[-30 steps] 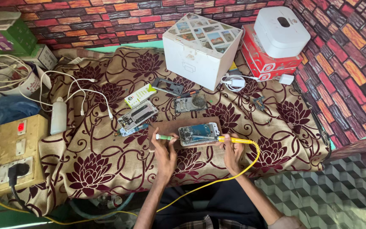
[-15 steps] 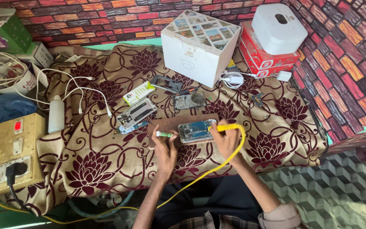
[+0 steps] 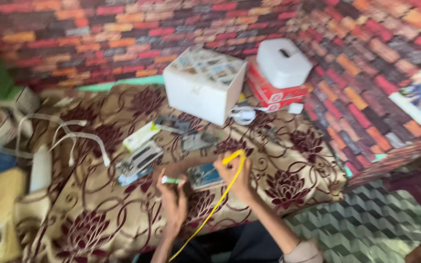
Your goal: The person uses a soldering iron and a tube of flux to work on a disassembled mobile phone motherboard. They repeatedly apply flux and solder to various points on the circuit board while the phone remains open on the table.
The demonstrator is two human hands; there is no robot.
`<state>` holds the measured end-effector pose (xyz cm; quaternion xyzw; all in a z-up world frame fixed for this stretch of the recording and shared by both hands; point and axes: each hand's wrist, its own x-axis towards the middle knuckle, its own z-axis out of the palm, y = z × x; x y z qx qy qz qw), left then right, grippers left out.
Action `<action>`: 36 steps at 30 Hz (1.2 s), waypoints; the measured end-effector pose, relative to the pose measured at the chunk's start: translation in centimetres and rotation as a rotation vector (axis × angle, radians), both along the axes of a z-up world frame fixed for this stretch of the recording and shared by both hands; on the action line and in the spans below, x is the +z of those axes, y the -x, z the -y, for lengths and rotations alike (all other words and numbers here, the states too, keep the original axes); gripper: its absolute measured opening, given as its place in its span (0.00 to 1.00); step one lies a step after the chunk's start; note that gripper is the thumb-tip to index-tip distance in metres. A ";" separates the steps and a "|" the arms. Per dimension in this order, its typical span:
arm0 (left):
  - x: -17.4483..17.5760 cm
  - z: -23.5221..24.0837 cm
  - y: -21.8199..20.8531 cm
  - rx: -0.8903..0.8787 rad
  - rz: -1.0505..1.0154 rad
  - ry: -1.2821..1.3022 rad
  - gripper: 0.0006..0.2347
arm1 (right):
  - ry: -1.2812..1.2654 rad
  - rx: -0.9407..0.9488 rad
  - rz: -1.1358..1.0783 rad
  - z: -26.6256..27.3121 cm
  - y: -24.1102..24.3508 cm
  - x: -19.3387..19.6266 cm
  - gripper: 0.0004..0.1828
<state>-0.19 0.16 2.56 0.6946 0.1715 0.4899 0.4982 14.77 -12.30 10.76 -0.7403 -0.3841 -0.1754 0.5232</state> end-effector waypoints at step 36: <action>10.7 26.6 0.1 -0.639 -0.022 -0.205 0.27 | 0.136 -0.155 0.085 -0.6 -1.3 -2.7 0.14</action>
